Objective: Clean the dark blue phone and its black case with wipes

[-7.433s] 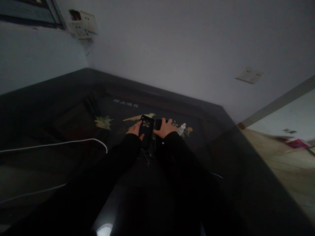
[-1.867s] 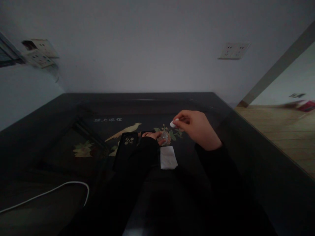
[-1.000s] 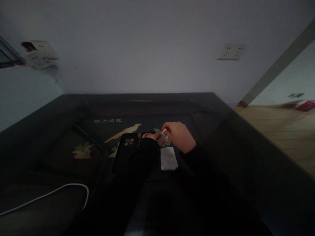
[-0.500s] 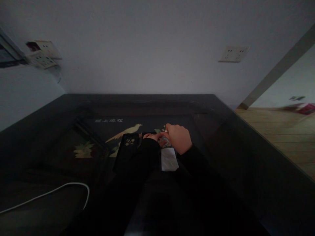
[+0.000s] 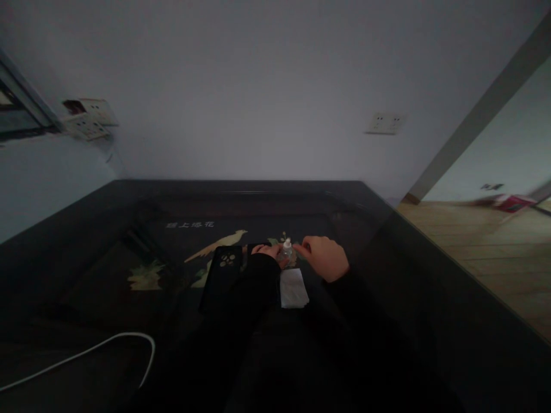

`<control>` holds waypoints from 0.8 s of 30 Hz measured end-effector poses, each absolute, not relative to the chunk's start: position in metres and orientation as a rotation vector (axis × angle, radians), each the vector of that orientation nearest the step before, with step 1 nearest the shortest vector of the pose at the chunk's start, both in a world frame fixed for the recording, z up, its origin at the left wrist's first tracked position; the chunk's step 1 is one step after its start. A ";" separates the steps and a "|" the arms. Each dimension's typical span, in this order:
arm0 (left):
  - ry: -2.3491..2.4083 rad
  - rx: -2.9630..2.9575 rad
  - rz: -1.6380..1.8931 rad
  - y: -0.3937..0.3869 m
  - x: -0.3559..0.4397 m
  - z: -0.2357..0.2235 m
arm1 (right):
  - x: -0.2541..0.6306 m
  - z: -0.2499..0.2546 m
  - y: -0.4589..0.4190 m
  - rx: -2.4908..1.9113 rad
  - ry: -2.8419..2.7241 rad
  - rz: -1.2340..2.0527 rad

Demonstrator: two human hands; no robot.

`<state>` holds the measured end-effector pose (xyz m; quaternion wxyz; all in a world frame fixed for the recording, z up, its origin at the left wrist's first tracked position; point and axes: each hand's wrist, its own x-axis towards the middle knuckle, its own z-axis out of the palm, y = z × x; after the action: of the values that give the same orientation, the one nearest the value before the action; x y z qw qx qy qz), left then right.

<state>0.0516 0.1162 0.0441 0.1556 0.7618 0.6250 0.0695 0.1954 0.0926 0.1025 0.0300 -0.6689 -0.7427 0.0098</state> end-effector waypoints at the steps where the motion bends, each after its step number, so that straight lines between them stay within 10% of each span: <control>1: 1.796 2.182 0.211 0.115 0.051 0.043 | 0.198 0.096 0.085 -2.096 -2.284 0.040; 24: 2.292 1.829 0.465 0.051 -0.105 0.012 | 0.189 0.001 0.033 -1.532 -1.740 0.713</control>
<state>-0.1050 0.0513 0.0120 0.0861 0.6138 0.7691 0.1561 0.1894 0.0329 0.0006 0.3506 -0.5916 -0.6718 0.2752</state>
